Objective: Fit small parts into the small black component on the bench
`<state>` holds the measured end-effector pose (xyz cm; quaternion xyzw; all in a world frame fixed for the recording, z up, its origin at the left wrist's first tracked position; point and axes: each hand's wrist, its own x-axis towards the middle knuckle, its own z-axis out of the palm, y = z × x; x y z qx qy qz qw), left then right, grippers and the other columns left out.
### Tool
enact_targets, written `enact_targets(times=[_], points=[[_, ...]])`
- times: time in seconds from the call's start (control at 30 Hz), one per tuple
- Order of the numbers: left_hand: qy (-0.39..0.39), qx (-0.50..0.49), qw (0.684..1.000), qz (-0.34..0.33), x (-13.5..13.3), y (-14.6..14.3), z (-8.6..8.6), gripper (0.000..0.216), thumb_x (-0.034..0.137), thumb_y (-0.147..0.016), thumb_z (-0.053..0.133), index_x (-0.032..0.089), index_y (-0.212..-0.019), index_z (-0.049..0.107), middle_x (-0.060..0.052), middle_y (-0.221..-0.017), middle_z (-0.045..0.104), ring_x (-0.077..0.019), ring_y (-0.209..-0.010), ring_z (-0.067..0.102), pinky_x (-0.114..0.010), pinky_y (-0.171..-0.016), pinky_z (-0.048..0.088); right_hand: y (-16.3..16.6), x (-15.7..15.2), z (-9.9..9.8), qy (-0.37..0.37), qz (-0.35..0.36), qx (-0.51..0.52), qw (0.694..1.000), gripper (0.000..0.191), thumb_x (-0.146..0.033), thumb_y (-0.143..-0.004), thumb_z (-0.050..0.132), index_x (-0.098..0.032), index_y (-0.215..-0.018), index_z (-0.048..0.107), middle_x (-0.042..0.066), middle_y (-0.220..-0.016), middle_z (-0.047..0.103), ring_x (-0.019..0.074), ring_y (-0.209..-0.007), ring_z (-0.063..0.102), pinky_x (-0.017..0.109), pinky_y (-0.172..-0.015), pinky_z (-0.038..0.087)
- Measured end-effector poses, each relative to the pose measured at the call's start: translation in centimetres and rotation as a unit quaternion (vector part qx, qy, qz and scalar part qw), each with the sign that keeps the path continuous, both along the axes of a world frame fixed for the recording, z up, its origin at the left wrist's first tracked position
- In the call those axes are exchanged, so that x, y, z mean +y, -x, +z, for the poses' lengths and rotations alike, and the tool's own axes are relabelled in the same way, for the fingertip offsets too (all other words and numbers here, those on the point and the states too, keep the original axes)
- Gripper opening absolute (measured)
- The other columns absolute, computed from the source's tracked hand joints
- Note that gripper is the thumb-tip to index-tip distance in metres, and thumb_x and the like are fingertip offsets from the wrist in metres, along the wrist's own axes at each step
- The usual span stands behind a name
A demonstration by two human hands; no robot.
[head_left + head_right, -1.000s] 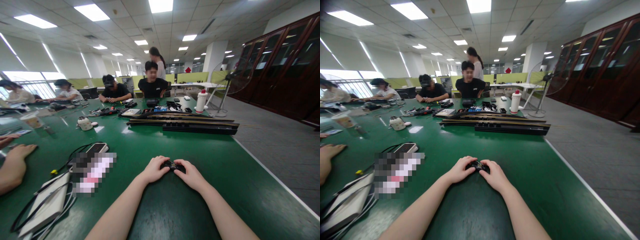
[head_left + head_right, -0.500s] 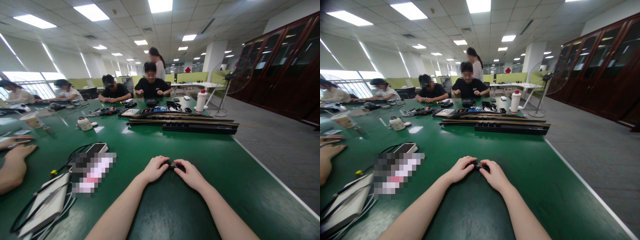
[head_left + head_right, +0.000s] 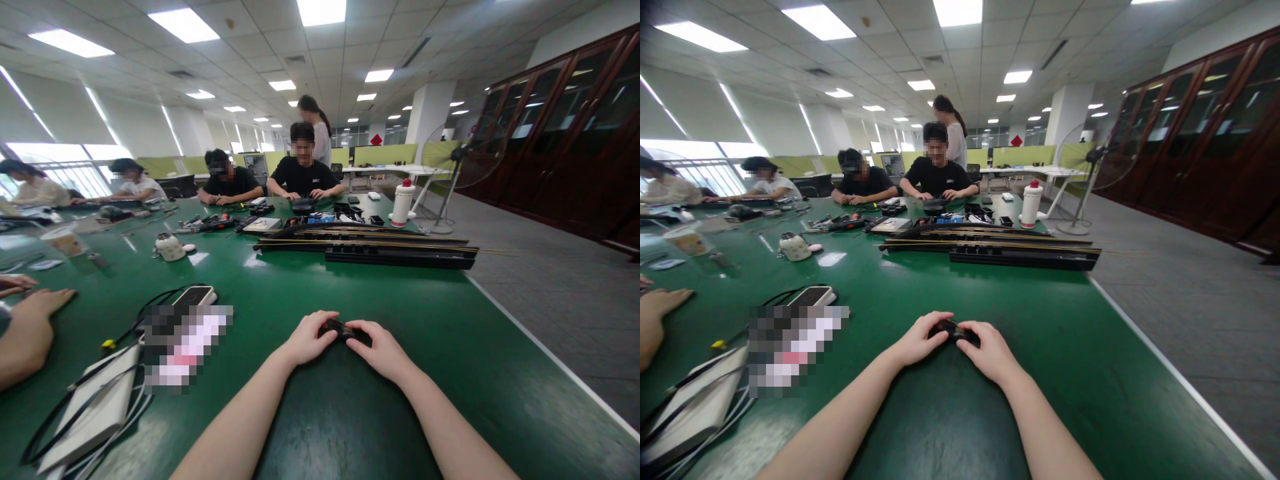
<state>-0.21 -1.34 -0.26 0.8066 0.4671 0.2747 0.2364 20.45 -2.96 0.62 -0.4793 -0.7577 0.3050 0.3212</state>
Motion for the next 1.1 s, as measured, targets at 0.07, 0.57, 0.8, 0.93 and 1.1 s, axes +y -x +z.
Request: enact_targets(times=[0.07,0.57,0.8,0.93,1.1], points=[[0.003,-0.004,1.0,-0.002,0.0,0.1,-0.1,0.045,0.028,-0.08,0.061,0.023,-0.124,0.051,-0.005,-0.113,0.061,-0.0228,-0.103,0.056,-0.036,-0.091,0.044,0.0,0.0,0.0,-0.009,0.006,-0.002,1.0,0.028,-0.027,-0.075,0.062,-0.023,-0.103,0.066,0.006,-0.107,0.068,0.0228,-0.102,0.059,0.039,-0.093,0.044],[-0.027,0.068,0.997,-0.023,0.0,-0.1,0.4,0.041,0.034,-0.073,0.069,0.022,-0.11,0.061,-0.005,-0.106,0.064,-0.0242,-0.1,0.057,-0.036,-0.09,0.042,0.0,0.2,0.0,-0.001,0.003,0.031,1.0,0.019,-0.022,-0.071,0.064,-0.025,-0.09,0.068,0.003,-0.101,0.069,0.0233,-0.102,0.059,0.04,-0.095,0.042],[-0.032,0.071,0.997,-0.023,0.0,-0.1,0.4,0.041,0.035,-0.074,0.069,0.021,-0.112,0.06,-0.005,-0.105,0.064,-0.0235,-0.098,0.057,-0.036,-0.088,0.043,-0.3,0.6,-0.4,0.046,-0.032,0.093,0.994,0.025,-0.031,-0.072,0.065,-0.022,-0.095,0.068,0.005,-0.101,0.07,0.0227,-0.098,0.061,0.04,-0.093,0.043],[-0.03,0.072,0.997,-0.024,-0.1,-0.1,0.4,0.041,0.035,-0.074,0.069,0.022,-0.112,0.059,-0.004,-0.105,0.063,-0.0235,-0.099,0.057,-0.036,-0.089,0.043,-0.5,1.1,-0.9,0.072,-0.036,0.141,0.987,0.028,-0.034,-0.071,0.065,-0.021,-0.096,0.067,0.004,-0.096,0.071,0.0219,-0.092,0.063,0.04,-0.089,0.046],[-0.025,0.07,0.997,-0.021,-0.1,-0.1,0.6,0.042,0.034,-0.073,0.07,0.021,-0.112,0.06,-0.005,-0.105,0.064,-0.0238,-0.099,0.057,-0.036,-0.089,0.043,-0.7,1.5,-1.0,0.1,-0.065,0.207,0.971,0.034,-0.039,-0.065,0.07,-0.019,-0.093,0.068,0.006,-0.093,0.071,0.0224,-0.089,0.065,0.04,-0.087,0.048]])
